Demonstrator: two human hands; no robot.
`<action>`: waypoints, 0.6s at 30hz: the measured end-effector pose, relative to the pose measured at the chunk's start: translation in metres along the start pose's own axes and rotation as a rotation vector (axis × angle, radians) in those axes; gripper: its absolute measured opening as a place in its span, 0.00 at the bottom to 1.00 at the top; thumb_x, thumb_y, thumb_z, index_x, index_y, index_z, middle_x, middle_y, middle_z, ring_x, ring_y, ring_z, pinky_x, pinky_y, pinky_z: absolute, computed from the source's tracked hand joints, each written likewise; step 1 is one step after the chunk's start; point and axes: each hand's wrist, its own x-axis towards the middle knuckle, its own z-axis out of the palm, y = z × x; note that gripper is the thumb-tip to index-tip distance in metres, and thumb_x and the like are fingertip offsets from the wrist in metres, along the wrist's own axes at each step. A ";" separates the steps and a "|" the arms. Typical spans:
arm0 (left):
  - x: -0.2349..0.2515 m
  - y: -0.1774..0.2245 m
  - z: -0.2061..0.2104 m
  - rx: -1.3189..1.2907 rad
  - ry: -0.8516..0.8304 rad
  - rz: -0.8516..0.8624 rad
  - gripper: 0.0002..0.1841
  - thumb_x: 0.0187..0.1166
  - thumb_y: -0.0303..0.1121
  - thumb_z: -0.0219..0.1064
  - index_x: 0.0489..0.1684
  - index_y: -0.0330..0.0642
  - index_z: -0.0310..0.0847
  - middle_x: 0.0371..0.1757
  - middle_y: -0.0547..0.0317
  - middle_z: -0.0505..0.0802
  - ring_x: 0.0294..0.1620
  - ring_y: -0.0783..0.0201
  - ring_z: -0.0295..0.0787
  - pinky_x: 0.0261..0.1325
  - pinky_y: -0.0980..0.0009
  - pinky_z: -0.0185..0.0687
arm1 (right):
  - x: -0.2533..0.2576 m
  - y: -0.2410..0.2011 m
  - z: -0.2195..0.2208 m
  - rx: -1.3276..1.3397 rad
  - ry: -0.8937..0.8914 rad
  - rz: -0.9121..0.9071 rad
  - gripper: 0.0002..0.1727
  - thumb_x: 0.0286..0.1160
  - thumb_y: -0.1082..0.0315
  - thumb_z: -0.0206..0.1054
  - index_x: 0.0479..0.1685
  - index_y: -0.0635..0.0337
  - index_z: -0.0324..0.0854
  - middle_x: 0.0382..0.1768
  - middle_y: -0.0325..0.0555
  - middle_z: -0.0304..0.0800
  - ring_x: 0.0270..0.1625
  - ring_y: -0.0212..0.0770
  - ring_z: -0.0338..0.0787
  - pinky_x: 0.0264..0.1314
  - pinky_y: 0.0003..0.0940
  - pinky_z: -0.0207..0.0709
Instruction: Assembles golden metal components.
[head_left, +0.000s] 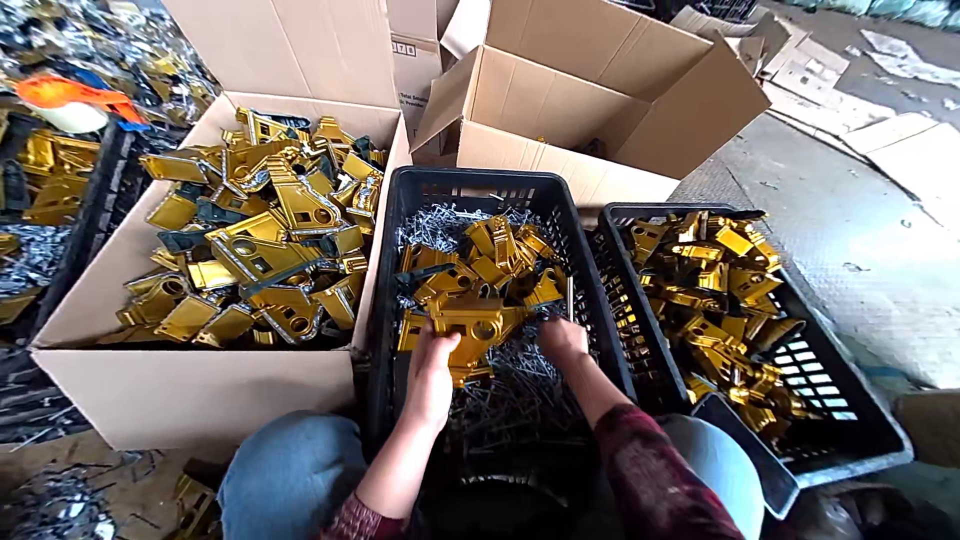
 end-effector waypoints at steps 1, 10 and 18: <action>-0.002 -0.001 0.000 0.003 0.000 -0.024 0.25 0.82 0.32 0.49 0.79 0.35 0.66 0.69 0.51 0.84 0.69 0.66 0.82 0.73 0.67 0.78 | 0.009 0.001 0.011 0.009 0.039 -0.030 0.19 0.83 0.64 0.61 0.66 0.62 0.86 0.71 0.64 0.84 0.71 0.69 0.84 0.66 0.73 0.75; 0.001 0.006 -0.007 0.002 -0.001 -0.154 0.64 0.50 0.23 0.81 0.90 0.47 0.30 0.70 0.43 0.78 0.60 0.57 0.89 0.54 0.63 0.92 | -0.022 0.029 -0.043 0.357 0.149 -0.303 0.14 0.81 0.60 0.69 0.47 0.60 0.94 0.48 0.59 0.95 0.57 0.61 0.92 0.66 0.68 0.77; 0.000 -0.007 0.010 -0.103 0.006 -0.277 0.38 0.69 0.24 0.72 0.81 0.38 0.56 0.57 0.46 0.84 0.43 0.60 0.90 0.39 0.68 0.90 | -0.003 0.006 -0.002 0.108 0.034 -0.037 0.20 0.84 0.57 0.62 0.66 0.56 0.87 0.69 0.62 0.86 0.71 0.67 0.84 0.67 0.73 0.75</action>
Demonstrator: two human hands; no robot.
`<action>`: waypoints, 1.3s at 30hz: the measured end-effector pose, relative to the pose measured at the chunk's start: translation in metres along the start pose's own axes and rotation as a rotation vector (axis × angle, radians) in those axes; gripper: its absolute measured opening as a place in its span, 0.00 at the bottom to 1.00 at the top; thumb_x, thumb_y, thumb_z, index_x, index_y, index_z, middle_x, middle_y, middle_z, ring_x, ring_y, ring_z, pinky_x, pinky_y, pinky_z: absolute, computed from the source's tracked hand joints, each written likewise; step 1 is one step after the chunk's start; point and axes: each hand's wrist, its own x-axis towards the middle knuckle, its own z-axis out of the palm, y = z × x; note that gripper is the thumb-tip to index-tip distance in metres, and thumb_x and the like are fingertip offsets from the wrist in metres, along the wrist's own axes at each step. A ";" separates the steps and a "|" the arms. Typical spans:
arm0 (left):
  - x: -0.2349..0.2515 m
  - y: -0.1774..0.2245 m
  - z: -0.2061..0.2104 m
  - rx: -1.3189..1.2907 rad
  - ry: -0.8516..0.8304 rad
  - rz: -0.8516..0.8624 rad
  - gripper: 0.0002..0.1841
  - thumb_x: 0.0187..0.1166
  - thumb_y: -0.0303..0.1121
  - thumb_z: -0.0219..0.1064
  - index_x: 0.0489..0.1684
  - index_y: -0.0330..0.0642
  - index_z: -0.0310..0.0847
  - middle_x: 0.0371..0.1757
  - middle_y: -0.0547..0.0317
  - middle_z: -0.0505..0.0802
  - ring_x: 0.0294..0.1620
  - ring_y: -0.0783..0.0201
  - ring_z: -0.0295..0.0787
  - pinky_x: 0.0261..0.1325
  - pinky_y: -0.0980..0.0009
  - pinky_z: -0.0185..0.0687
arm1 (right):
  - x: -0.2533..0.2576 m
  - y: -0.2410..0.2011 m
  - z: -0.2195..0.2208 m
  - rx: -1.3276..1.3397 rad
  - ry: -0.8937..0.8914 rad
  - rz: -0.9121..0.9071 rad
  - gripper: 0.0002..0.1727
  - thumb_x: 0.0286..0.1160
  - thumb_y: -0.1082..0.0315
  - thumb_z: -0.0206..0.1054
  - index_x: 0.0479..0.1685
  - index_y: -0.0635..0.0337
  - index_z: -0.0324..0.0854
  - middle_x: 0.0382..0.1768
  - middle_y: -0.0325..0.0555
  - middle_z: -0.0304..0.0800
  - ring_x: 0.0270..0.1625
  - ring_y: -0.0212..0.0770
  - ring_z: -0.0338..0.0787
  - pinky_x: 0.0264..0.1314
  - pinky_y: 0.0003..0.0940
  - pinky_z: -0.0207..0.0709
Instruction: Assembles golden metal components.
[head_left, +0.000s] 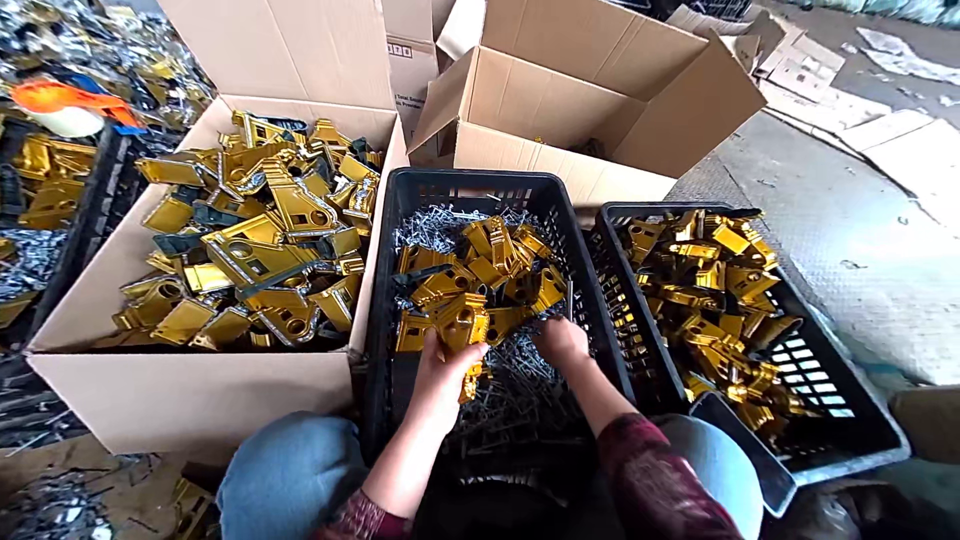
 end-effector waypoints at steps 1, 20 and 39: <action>-0.002 -0.001 -0.001 -0.002 -0.003 -0.001 0.40 0.69 0.24 0.72 0.83 0.39 0.54 0.59 0.46 0.84 0.45 0.60 0.90 0.40 0.67 0.90 | 0.007 -0.003 0.010 0.001 0.012 -0.015 0.21 0.85 0.56 0.61 0.67 0.55 0.87 0.70 0.60 0.86 0.72 0.65 0.84 0.69 0.71 0.75; 0.004 0.001 -0.002 -0.340 -0.096 -0.229 0.20 0.88 0.29 0.57 0.76 0.45 0.59 0.41 0.51 0.86 0.30 0.62 0.89 0.31 0.69 0.90 | -0.098 0.005 -0.029 1.131 -0.116 -0.586 0.07 0.74 0.72 0.70 0.44 0.61 0.92 0.28 0.28 0.92 0.29 0.22 0.89 0.36 0.21 0.85; 0.009 0.004 -0.007 -0.507 -0.103 -0.029 0.12 0.85 0.23 0.48 0.63 0.42 0.62 0.34 0.52 0.85 0.33 0.59 0.91 0.44 0.63 0.93 | -0.093 0.011 -0.033 0.882 0.067 -0.514 0.08 0.72 0.65 0.67 0.37 0.55 0.92 0.26 0.27 0.88 0.25 0.17 0.79 0.29 0.19 0.74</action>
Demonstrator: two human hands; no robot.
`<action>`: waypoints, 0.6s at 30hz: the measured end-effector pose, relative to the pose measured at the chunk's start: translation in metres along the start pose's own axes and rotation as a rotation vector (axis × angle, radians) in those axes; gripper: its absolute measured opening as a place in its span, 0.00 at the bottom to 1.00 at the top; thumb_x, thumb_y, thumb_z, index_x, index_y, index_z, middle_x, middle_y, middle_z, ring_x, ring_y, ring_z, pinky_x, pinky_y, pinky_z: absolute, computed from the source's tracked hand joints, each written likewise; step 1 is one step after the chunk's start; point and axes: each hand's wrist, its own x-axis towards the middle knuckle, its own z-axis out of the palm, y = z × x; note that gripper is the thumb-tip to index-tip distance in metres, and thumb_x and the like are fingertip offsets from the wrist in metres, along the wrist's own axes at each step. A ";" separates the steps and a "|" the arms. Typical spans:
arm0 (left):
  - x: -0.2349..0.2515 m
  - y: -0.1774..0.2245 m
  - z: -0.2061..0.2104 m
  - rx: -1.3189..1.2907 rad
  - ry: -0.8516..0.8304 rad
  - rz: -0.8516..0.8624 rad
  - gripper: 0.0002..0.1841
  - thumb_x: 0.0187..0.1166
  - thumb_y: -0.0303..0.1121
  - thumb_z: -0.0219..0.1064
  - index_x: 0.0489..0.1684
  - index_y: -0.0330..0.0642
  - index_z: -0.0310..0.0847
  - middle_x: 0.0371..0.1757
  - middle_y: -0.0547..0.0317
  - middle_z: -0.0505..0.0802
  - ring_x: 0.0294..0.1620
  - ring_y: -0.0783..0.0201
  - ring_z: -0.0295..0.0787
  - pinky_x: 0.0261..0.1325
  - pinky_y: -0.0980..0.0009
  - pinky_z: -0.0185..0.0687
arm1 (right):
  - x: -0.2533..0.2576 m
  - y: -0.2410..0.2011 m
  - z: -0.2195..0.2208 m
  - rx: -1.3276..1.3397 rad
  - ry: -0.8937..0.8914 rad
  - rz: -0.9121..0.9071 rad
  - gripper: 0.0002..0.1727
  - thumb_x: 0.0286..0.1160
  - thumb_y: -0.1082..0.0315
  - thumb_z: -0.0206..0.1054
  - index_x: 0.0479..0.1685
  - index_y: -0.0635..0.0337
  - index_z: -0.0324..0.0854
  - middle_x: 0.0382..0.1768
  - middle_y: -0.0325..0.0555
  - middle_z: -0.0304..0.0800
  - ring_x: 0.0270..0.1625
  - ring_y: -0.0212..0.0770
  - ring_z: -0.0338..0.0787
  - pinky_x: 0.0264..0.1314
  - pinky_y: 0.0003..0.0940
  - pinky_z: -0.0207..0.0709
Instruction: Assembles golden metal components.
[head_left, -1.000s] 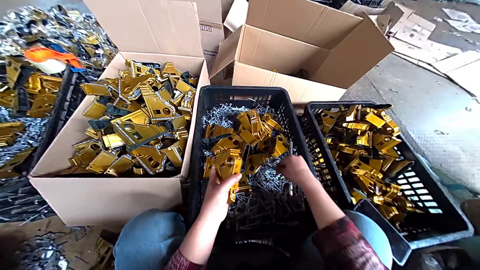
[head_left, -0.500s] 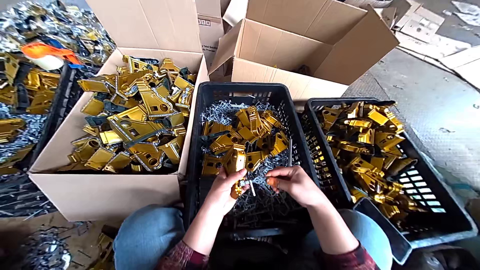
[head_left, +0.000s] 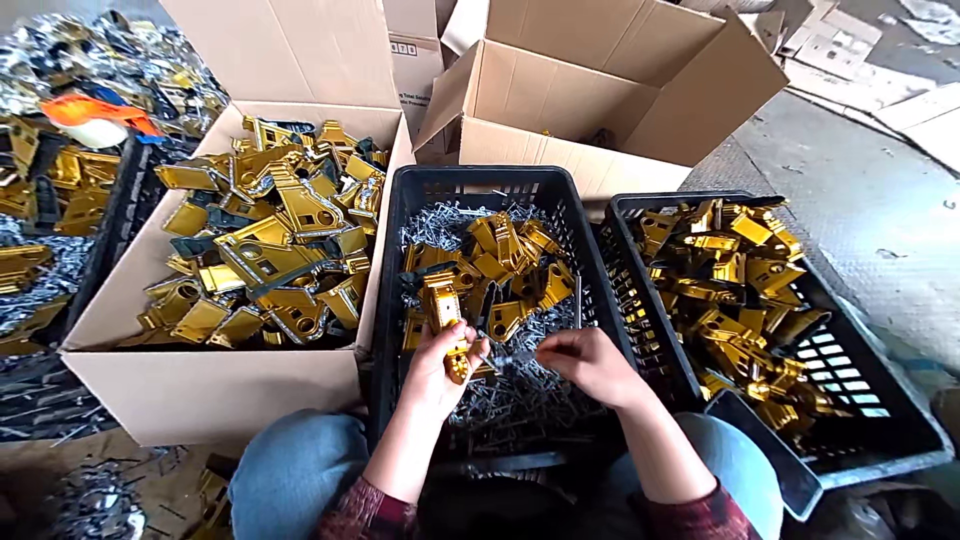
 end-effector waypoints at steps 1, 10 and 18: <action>0.001 0.001 0.000 0.025 0.026 -0.007 0.13 0.86 0.22 0.50 0.65 0.42 0.61 0.34 0.52 0.84 0.32 0.59 0.90 0.42 0.65 0.92 | 0.000 0.001 0.001 -0.054 0.072 -0.046 0.09 0.71 0.64 0.67 0.37 0.55 0.92 0.26 0.27 0.89 0.26 0.17 0.80 0.31 0.19 0.75; -0.002 -0.002 0.005 0.087 0.085 -0.154 0.19 0.90 0.28 0.53 0.76 0.43 0.58 0.39 0.50 0.85 0.32 0.60 0.90 0.37 0.66 0.92 | 0.005 0.007 0.021 0.310 0.018 -0.287 0.08 0.74 0.72 0.63 0.38 0.57 0.90 0.28 0.25 0.87 0.27 0.19 0.80 0.31 0.19 0.74; -0.008 0.000 -0.006 0.509 -0.231 -0.216 0.52 0.54 0.17 0.76 0.84 0.40 0.46 0.50 0.50 0.87 0.40 0.62 0.91 0.44 0.69 0.90 | 0.005 0.006 0.014 0.049 0.032 -0.344 0.08 0.72 0.65 0.66 0.38 0.59 0.89 0.33 0.31 0.86 0.30 0.18 0.78 0.31 0.17 0.73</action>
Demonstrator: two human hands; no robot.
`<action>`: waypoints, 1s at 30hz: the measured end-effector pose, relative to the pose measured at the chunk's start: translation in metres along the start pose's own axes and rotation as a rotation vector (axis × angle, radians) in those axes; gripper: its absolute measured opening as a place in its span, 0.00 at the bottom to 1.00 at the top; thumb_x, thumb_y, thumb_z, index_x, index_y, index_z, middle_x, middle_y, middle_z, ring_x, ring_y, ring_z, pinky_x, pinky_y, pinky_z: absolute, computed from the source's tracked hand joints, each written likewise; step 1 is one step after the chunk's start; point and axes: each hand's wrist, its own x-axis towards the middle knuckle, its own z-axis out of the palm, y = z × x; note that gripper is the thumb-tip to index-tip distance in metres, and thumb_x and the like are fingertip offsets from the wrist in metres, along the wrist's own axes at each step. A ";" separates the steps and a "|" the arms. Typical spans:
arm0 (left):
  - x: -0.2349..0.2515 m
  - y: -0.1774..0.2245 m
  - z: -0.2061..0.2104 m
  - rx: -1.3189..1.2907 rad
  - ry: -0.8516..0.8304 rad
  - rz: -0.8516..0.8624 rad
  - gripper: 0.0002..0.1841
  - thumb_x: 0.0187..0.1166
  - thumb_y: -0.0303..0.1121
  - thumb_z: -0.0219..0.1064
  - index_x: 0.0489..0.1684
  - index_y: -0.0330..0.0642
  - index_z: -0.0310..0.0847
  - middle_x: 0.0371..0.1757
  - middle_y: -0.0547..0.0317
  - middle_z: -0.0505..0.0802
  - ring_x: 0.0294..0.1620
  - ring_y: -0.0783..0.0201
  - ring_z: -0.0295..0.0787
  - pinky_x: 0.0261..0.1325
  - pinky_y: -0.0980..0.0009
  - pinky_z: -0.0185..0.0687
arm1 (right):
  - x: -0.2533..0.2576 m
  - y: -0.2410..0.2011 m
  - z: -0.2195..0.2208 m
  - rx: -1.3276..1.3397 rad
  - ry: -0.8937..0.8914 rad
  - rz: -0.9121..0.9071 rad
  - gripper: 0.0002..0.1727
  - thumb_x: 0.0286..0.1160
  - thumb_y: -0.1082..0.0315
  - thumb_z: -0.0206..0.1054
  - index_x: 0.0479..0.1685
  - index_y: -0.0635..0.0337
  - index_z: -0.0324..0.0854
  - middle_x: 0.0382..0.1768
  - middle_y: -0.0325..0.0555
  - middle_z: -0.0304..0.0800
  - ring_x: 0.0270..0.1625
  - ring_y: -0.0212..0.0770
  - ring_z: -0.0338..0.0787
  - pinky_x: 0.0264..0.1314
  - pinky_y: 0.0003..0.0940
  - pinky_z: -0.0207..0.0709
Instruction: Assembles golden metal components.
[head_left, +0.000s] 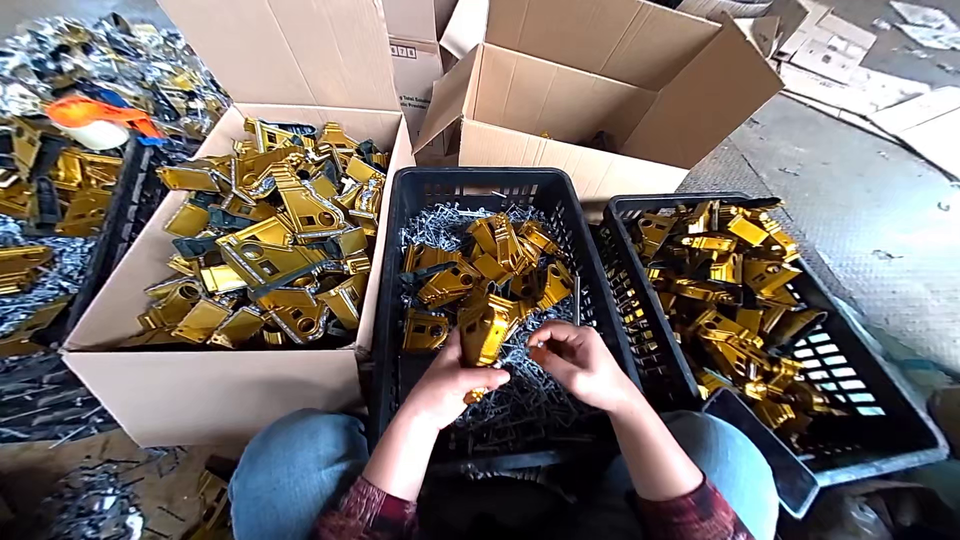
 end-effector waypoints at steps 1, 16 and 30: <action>0.000 -0.001 0.000 0.048 -0.023 -0.002 0.56 0.52 0.17 0.77 0.87 0.40 0.42 0.57 0.48 0.86 0.48 0.61 0.92 0.49 0.67 0.91 | -0.001 -0.003 0.003 -0.079 0.027 -0.074 0.11 0.72 0.60 0.71 0.36 0.60 0.87 0.33 0.35 0.85 0.31 0.20 0.78 0.32 0.17 0.72; -0.004 -0.007 -0.003 0.189 -0.007 -0.003 0.55 0.54 0.18 0.73 0.88 0.43 0.39 0.51 0.51 0.86 0.38 0.63 0.90 0.38 0.70 0.89 | 0.017 0.026 0.041 0.163 0.077 -0.076 0.33 0.71 0.58 0.78 0.72 0.68 0.76 0.61 0.51 0.90 0.60 0.39 0.93 0.64 0.39 0.90; 0.005 0.009 -0.008 0.137 0.552 0.342 0.19 0.95 0.35 0.46 0.76 0.36 0.67 0.59 0.49 0.87 0.53 0.63 0.91 0.55 0.65 0.91 | 0.031 0.048 0.051 -0.249 -0.109 0.417 0.25 0.78 0.71 0.60 0.76 0.64 0.71 0.48 0.55 0.91 0.46 0.47 0.92 0.54 0.46 0.86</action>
